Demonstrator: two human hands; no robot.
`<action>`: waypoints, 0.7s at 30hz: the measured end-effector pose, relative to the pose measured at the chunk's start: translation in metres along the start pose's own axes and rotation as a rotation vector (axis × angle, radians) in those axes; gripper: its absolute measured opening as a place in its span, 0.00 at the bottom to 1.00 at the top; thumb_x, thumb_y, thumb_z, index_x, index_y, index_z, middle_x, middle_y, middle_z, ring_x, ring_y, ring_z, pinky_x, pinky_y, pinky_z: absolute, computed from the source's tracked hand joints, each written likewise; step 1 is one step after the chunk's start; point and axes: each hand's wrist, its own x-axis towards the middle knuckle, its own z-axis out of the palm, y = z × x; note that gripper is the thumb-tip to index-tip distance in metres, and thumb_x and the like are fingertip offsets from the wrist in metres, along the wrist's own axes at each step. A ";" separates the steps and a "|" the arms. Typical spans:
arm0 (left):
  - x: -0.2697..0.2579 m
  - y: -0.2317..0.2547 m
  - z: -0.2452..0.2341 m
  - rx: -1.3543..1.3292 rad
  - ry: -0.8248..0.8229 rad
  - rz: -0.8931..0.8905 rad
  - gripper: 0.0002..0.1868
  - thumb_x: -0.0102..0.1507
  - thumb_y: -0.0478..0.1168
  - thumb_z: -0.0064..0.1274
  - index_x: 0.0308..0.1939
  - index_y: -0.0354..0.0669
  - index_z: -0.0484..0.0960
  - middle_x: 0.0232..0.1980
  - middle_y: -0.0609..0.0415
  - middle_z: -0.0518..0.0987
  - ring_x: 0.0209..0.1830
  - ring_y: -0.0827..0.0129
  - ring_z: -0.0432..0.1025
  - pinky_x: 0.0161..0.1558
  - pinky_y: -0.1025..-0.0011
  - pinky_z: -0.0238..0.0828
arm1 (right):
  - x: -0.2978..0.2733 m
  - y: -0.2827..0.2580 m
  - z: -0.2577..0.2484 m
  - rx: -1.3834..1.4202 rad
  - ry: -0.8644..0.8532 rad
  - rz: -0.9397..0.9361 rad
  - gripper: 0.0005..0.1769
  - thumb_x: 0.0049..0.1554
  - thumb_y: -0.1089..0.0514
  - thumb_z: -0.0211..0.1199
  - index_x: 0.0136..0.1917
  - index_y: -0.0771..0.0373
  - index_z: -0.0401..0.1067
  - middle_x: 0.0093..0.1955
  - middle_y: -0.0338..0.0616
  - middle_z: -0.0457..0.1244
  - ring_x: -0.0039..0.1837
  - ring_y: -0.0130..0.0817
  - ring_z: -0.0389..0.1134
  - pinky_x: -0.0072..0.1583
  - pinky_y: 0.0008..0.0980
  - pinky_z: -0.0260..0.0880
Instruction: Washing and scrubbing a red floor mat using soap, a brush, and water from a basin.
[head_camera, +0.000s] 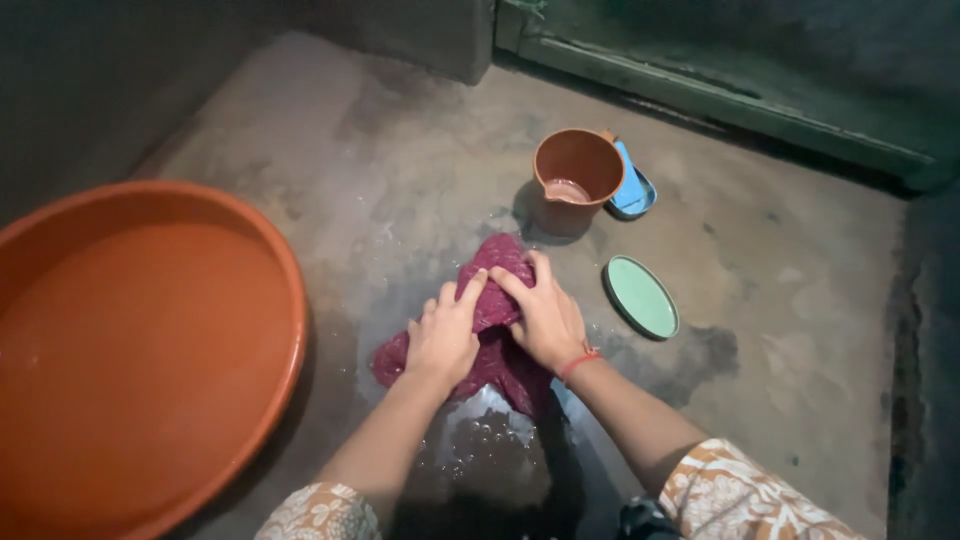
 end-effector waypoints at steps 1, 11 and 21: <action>-0.001 -0.001 -0.001 0.001 0.007 0.002 0.47 0.60 0.33 0.54 0.78 0.71 0.52 0.71 0.51 0.63 0.68 0.48 0.64 0.63 0.38 0.64 | 0.000 -0.003 -0.004 -0.001 0.006 -0.004 0.46 0.38 0.65 0.72 0.70 0.40 0.67 0.75 0.58 0.50 0.64 0.61 0.64 0.58 0.49 0.72; -0.024 -0.028 -0.001 -0.368 0.370 0.402 0.45 0.49 0.19 0.44 0.71 0.51 0.69 0.75 0.46 0.66 0.70 0.46 0.65 0.70 0.56 0.62 | -0.019 -0.011 -0.012 -0.003 0.349 -0.180 0.40 0.36 0.65 0.71 0.64 0.45 0.73 0.72 0.57 0.56 0.56 0.58 0.70 0.53 0.49 0.72; -0.019 -0.039 0.013 -0.026 -0.224 0.088 0.29 0.62 0.36 0.53 0.68 0.57 0.72 0.72 0.58 0.70 0.71 0.59 0.67 0.70 0.60 0.65 | -0.009 -0.016 -0.013 -0.188 -0.524 -0.118 0.47 0.42 0.48 0.80 0.71 0.35 0.62 0.83 0.44 0.41 0.77 0.57 0.52 0.70 0.62 0.57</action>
